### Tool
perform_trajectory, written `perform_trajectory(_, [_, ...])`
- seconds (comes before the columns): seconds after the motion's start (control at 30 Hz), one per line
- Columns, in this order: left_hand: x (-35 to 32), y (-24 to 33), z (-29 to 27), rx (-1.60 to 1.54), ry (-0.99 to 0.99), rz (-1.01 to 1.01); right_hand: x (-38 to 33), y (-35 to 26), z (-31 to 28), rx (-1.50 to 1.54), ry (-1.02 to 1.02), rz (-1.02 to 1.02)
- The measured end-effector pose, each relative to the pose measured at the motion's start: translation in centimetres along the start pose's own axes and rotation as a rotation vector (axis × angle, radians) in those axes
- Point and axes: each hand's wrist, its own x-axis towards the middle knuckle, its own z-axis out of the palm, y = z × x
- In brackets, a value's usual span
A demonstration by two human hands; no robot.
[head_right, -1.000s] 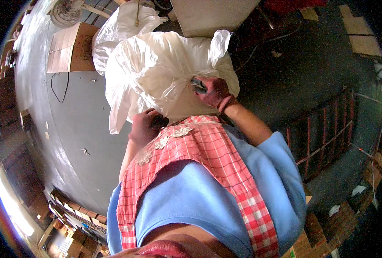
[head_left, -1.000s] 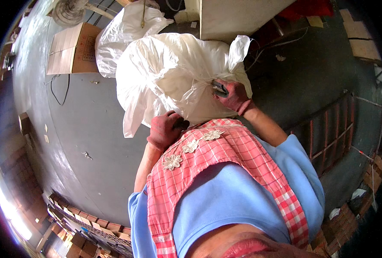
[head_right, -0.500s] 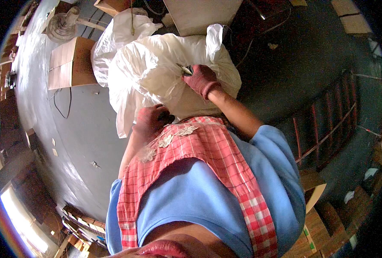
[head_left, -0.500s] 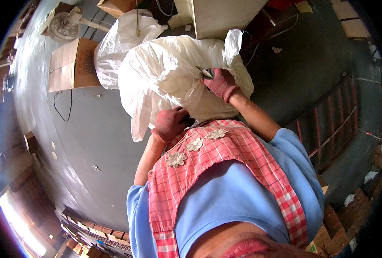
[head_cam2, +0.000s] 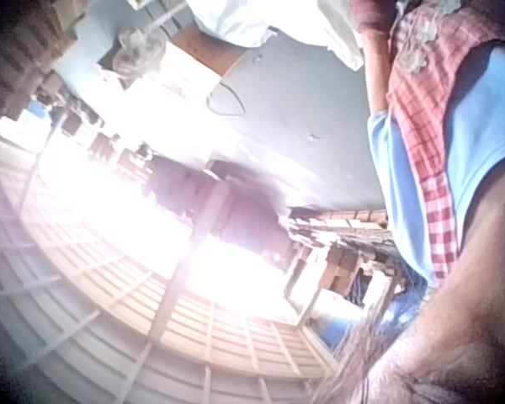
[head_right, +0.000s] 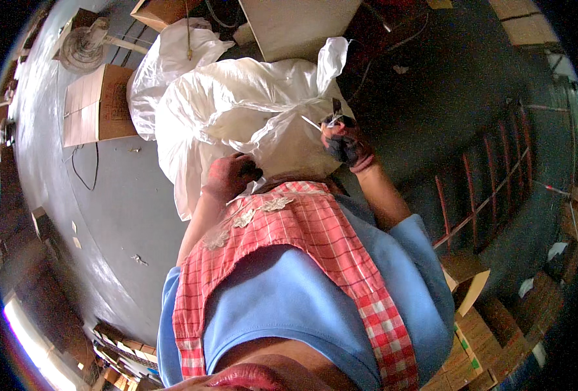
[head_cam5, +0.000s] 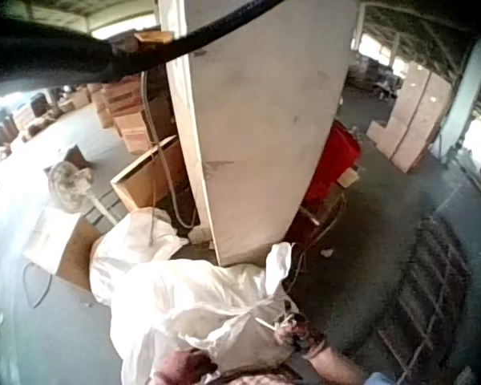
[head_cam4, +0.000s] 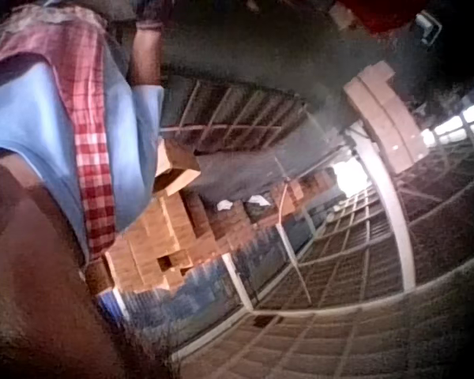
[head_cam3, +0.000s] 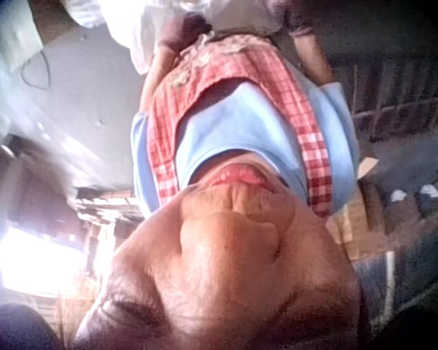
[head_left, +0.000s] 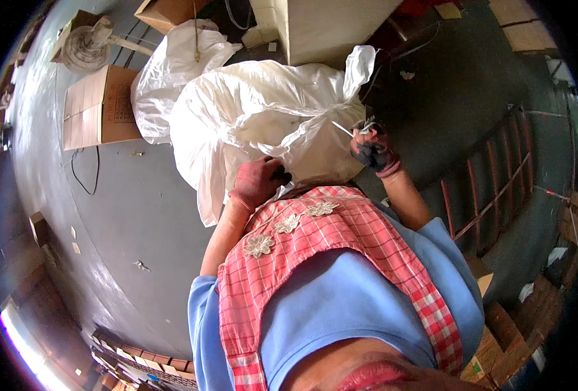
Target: The person moves a hand truck, then lifts a large white sack onto a table. They use a knife to cut the plastic wrapping and open the sack to reveal white items inside.
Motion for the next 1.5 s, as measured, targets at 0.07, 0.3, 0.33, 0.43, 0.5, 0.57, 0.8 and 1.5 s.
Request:
perform_trajectory(0.07, [-0.5,-0.3,-0.6,-0.056,-0.082,-0.011,-1.3,-1.4,-0.4,0.121,0.079,0.190])
perform_trajectory(0.3, [-3.0,1.1,-3.2,0.190,-0.221,0.092,-0.6,-3.8,3.3,-0.687,0.518,-0.196])
perform_trajectory(0.33, [-2.9,1.5,-3.4,0.196,-0.218,0.087,0.1,-3.7,4.0,-0.783,0.522,-0.232])
perform_trajectory(0.43, [-2.7,2.8,-4.2,0.222,-0.214,0.070,2.7,-1.2,4.6,-0.972,0.437,-0.184])
perform_trajectory(0.5, [-2.5,4.0,-4.6,0.243,-0.223,0.054,4.1,-0.9,4.6,-1.276,0.480,-0.104])
perform_trajectory(0.57, [-2.4,4.2,-4.2,0.264,-0.248,0.109,4.8,-0.7,4.1,-1.405,0.557,-0.064])
perform_trajectory(0.8, [-2.7,2.6,-2.3,0.113,-0.244,0.031,4.8,-1.7,3.1,-1.579,0.514,0.022])
perform_trajectory(1.5, [3.4,8.7,-0.4,0.333,0.033,0.362,1.2,-0.8,-0.4,-1.049,0.450,-0.078])
